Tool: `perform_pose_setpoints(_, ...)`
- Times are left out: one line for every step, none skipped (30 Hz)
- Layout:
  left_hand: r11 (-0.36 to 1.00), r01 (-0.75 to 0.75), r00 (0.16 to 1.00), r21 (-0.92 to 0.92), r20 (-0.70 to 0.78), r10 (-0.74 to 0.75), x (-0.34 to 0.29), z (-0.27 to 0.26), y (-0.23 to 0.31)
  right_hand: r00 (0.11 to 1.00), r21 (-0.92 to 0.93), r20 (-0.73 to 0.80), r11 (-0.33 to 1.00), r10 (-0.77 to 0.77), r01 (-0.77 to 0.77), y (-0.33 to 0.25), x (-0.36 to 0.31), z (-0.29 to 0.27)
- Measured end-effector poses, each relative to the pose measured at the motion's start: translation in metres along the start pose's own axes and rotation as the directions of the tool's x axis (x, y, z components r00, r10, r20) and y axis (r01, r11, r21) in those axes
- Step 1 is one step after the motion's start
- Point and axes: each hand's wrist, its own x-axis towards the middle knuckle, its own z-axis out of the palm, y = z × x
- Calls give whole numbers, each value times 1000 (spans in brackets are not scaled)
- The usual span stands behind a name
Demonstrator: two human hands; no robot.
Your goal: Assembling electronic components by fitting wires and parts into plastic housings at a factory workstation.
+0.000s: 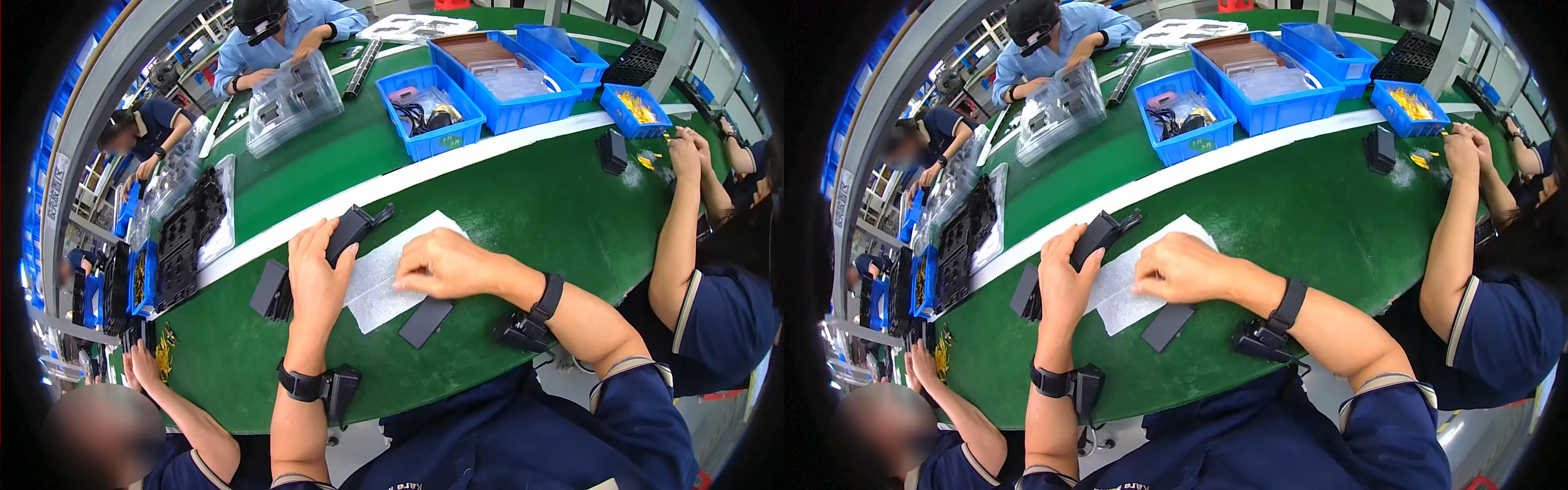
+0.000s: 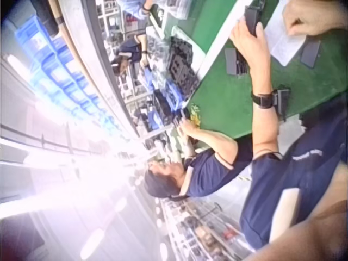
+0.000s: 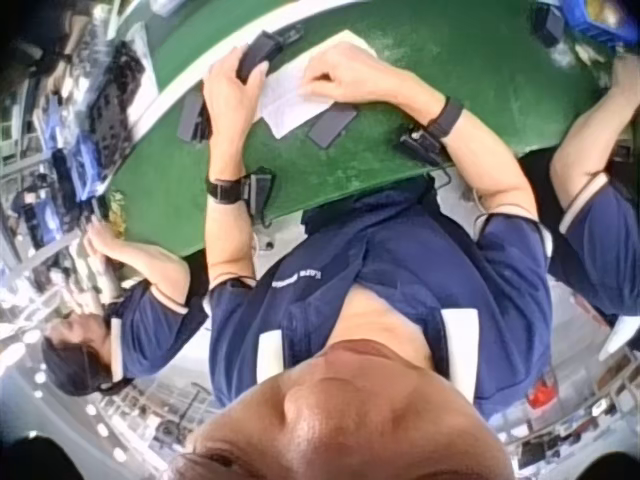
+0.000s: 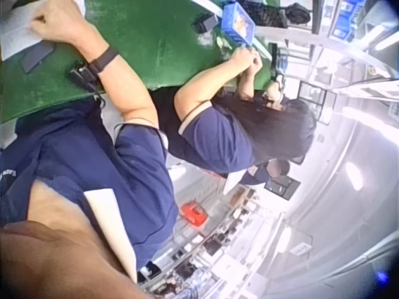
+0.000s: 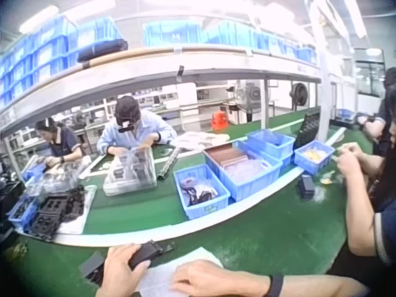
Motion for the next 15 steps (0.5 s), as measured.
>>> perform_pose_setpoints(1000, 23, 999, -20, 46, -22, 3, -3, 3, 994, -4, 103, 999, -44, 44, -2, -2, 2)
perform_pose_setpoints(998, 46, 995, -39, 93, -43, 5, -4, 5, 988, -14, 135, 997, -70, 72, -6, -3, 4)
perform_pose_setpoints(998, 50, 995, -34, 90, -47, 6, -3, 4, 988, -10, 137, 997, -75, 77, -7, -5, 6)
perform_pose_setpoints(997, 75, 994, -26, 87, -72, 7, -2, 3, 980, -79, 181, 991, -88, 104, -8, -6, 8)
perform_pose_setpoints(995, 98, 992, -18, 84, -97, 7, -1, 2, 970, -147, 223, 980, -98, 133, -9, -7, 10)
perform_pose_setpoints(995, 100, 992, -15, 85, -98, 7, 0, 2, 969, -138, 220, 979, -115, 148, -9, -7, 10)
perform_pose_setpoints(993, 114, 991, -31, 70, -111, 6, 1, 1, 969, -135, 220, 980, -116, 148, -9, -7, 9)
perform_pose_setpoints(991, 127, 991, -48, 55, -124, 6, 1, 1, 961, -124, 261, 984, -89, 125, -10, -7, 7)
perform_pose_setpoints(991, 126, 991, -46, 57, -124, 6, 1, 1, 951, -114, 301, 988, -62, 101, -11, -6, 6)
perform_pose_setpoints(990, 129, 991, -50, 37, -128, 6, 1, 1, 952, -112, 300, 989, -62, 100, -10, -7, 5)
perform_pose_setpoints(990, 132, 991, -54, 17, -132, 5, 1, 1, 964, -51, 265, 998, -26, 41, -8, -7, 4)
perform_pose_setpoints(990, 132, 991, -54, 17, -131, 5, 2, 0, 972, 11, 234, 1000, 12, -15, -7, -6, 3)
perform_pose_setpoints(992, 116, 993, -52, -12, -117, 5, 3, 0, 972, 11, 233, 1000, 13, -15, -4, -5, 2)
perform_pose_setpoints(994, 102, 994, -50, -42, -104, 4, 3, -1, 988, 37, 117, 994, 102, -107, -2, -3, 2)
perform_pose_setpoints(993, 102, 994, -53, -43, -104, 4, 3, 2, 981, 74, 3, 978, 196, -196, 0, -2, 1)
